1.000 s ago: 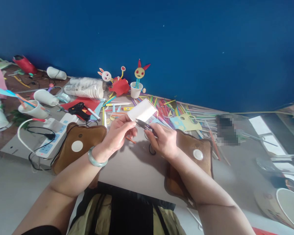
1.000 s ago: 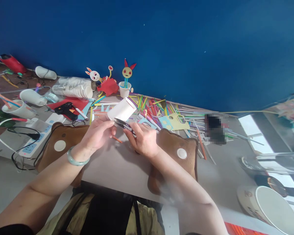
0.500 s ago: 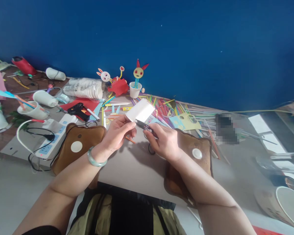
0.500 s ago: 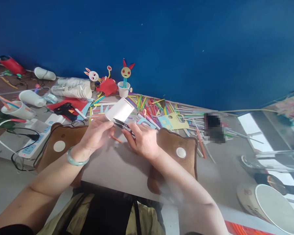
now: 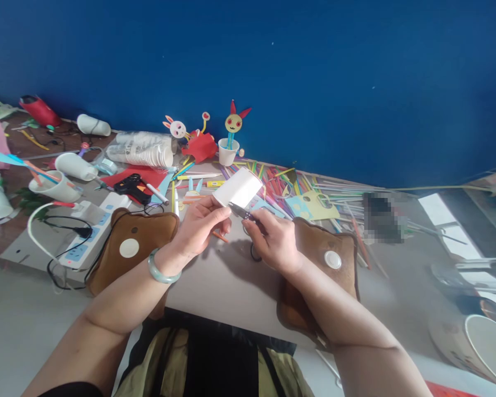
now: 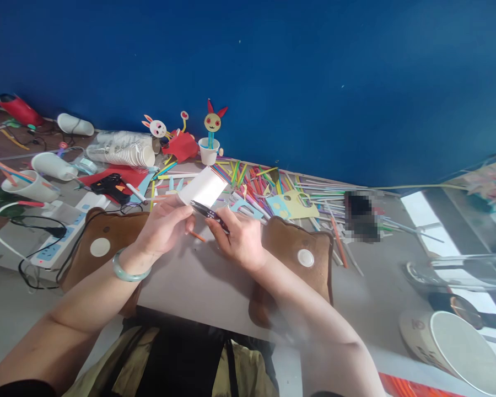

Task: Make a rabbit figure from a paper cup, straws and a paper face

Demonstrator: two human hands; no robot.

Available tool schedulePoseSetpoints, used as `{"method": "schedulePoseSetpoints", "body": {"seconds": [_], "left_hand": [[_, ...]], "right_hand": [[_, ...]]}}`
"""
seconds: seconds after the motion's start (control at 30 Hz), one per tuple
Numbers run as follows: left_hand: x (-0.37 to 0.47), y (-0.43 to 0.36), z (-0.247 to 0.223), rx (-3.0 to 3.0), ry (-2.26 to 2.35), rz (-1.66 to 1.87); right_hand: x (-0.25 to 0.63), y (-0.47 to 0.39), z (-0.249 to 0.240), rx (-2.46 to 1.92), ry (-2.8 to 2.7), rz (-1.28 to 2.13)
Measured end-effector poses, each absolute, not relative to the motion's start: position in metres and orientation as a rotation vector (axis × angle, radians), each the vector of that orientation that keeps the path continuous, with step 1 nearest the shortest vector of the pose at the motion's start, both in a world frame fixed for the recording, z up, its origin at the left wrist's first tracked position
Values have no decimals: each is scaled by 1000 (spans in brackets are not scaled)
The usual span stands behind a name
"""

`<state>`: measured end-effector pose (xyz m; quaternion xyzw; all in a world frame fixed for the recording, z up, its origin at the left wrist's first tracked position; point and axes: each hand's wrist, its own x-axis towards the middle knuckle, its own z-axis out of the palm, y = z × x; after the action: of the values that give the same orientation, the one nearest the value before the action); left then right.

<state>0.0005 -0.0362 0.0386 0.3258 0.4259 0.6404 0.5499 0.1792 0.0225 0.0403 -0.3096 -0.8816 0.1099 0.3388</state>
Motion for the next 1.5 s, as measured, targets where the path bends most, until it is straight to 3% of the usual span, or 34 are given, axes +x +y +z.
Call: {"method": "schedulePoseSetpoints", "body": {"seconds": [0.5, 0.73, 0.93, 1.33, 1.5], "left_hand": [[1, -34, 40, 782, 1038, 1576], [-1, -30, 36, 717, 1072, 1585], [-1, -30, 29, 803, 1192, 1557], [-4, -30, 30, 909, 1229, 1359], [0, -29, 31, 659, 1130, 1318]], "right_hand": [[177, 24, 34, -812, -2119, 607], [185, 37, 12, -808, -1748, 491], [180, 43, 20, -806, -1749, 385], [173, 45, 24, -844, -1807, 699], [176, 54, 20, -797, -1754, 535]]}}
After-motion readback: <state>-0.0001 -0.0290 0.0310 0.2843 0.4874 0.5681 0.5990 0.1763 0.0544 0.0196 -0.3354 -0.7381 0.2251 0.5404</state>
